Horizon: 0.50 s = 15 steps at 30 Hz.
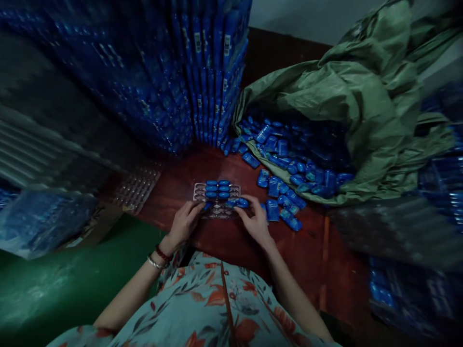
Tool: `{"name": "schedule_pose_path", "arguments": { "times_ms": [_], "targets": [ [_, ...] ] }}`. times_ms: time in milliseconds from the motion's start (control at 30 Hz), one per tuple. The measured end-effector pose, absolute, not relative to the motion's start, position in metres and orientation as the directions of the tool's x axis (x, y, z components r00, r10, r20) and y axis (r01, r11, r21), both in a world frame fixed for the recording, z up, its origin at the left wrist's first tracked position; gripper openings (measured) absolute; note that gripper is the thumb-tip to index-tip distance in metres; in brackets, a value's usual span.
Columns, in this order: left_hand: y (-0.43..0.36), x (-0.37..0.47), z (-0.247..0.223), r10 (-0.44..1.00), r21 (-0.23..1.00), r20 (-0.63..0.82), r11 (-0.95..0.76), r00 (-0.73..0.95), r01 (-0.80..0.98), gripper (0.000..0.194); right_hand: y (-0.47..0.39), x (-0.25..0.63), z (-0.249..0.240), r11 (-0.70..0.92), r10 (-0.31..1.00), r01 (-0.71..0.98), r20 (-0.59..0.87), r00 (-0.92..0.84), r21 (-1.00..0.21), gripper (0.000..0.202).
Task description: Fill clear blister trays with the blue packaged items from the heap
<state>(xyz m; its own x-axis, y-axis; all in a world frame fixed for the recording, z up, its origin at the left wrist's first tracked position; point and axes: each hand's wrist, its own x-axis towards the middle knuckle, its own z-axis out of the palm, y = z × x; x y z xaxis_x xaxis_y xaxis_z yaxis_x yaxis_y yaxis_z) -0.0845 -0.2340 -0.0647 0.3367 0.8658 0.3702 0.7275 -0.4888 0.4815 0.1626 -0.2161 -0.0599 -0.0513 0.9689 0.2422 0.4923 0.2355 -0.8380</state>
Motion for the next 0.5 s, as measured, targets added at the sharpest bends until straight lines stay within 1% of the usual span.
{"name": "schedule_pose_path", "arguments": {
  "times_ms": [100, 167, 233, 300, 400, 433, 500],
  "targets": [
    [-0.229, -0.087, -0.071, 0.816, 0.422, 0.376, -0.572, 0.438, 0.703, 0.036, -0.22, 0.149, -0.068, 0.316, 0.948, 0.51, 0.289, -0.133, -0.8, 0.023],
    [-0.225, -0.088, -0.069, 0.792, 0.408, 0.383, -0.606, 0.475, 0.682, 0.037, -0.218, 0.147, -0.07, 0.374, 0.927, 0.529, 0.315, -0.202, -0.762, 0.025],
    [-0.222, -0.089, -0.065, 0.768, 0.39, 0.384, -0.638, 0.513, 0.664, 0.037, -0.217, 0.147, -0.069, 0.44, 0.898, 0.577, 0.343, -0.276, -0.688, 0.028],
    [-0.217, -0.089, -0.057, 0.744, 0.365, 0.357, -0.667, 0.564, 0.649, 0.034, -0.217, 0.147, -0.063, 0.495, 0.868, 0.666, 0.34, -0.361, -0.558, 0.029],
    [-0.209, -0.087, -0.043, 0.722, 0.332, 0.268, -0.69, 0.638, 0.643, 0.03, -0.218, 0.142, -0.048, 0.531, 0.846, 0.787, 0.248, -0.472, -0.314, 0.032],
    [-0.206, -0.086, -0.038, 0.715, 0.323, 0.229, -0.696, 0.66, 0.642, 0.03, -0.218, 0.138, -0.041, 0.531, 0.846, 0.81, 0.207, -0.492, -0.25, 0.033],
    [-0.199, -0.082, -0.031, 0.696, 0.311, 0.163, -0.709, 0.699, 0.633, 0.029, -0.217, 0.128, -0.029, 0.521, 0.853, 0.837, 0.127, -0.506, -0.166, 0.032]
  ]
}}
